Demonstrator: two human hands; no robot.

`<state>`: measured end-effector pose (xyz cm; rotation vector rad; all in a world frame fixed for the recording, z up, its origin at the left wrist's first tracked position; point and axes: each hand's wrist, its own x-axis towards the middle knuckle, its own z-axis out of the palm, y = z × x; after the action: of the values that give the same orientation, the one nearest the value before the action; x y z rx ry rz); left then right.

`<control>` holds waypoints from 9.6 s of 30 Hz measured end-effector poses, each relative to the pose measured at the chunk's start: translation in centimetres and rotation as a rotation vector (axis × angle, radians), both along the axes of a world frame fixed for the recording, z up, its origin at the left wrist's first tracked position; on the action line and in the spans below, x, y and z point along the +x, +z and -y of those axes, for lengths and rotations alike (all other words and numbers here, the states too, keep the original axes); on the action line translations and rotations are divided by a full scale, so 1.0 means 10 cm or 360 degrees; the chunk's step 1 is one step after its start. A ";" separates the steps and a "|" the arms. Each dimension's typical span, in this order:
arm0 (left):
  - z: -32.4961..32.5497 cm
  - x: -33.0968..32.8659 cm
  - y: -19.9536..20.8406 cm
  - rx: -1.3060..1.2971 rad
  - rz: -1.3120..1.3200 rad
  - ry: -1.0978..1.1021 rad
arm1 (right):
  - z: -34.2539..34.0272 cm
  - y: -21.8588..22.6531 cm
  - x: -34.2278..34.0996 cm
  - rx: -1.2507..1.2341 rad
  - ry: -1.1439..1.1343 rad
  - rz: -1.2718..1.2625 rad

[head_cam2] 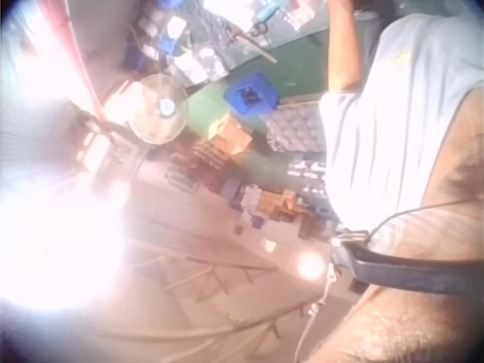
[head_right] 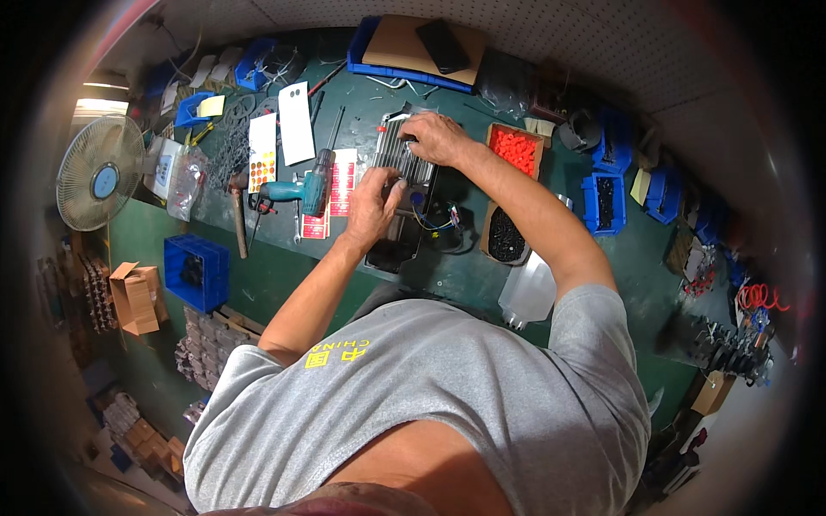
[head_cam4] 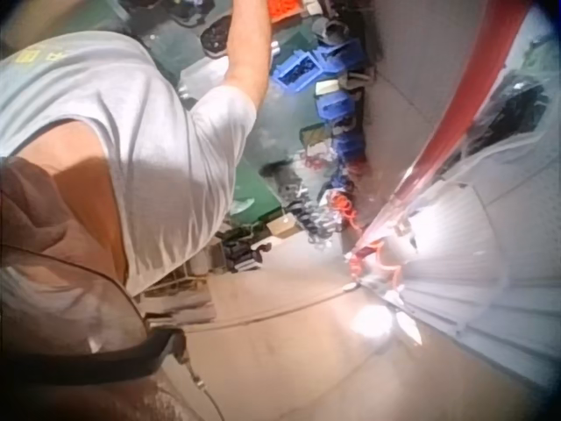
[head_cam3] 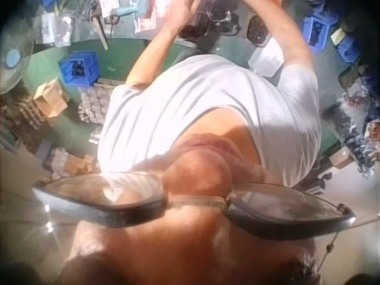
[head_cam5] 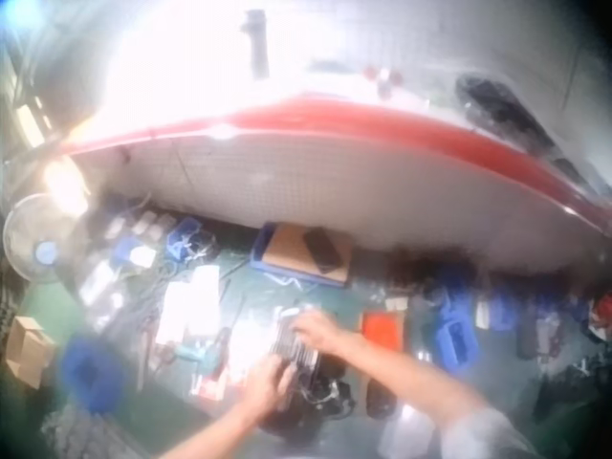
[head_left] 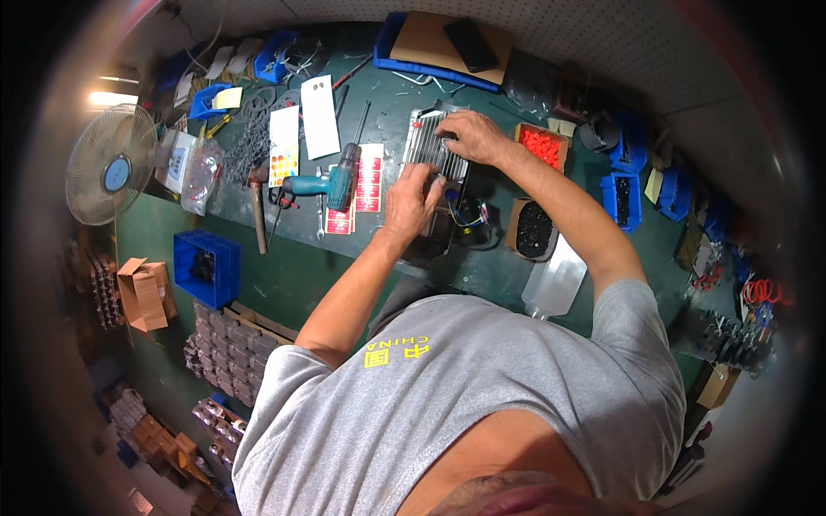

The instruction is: The person assembles an electronic device by connecting wires, securing components with a power drill, and attaching a metal casing. They then apply a label to the casing and place the finished unit among others.

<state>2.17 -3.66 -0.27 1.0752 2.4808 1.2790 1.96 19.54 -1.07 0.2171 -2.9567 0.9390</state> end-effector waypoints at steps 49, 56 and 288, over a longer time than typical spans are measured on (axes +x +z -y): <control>0.07 0.05 -0.08 -0.0139 0.0070 0.0054 | 0.22 0.07 0.12 0.0174 -0.0276 -0.0048; 0.07 0.05 -0.04 -0.0165 0.0065 0.0056 | 0.27 0.12 0.06 0.0264 -0.0253 -0.0025; 0.21 0.80 1.75 0.0701 0.1343 -0.0717 | 1.83 0.20 1.28 -0.1729 -0.0663 -0.0785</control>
<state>10.15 -5.81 17.25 0.8338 1.3017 1.6854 14.80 1.26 0.90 -0.1762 -1.6344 1.8526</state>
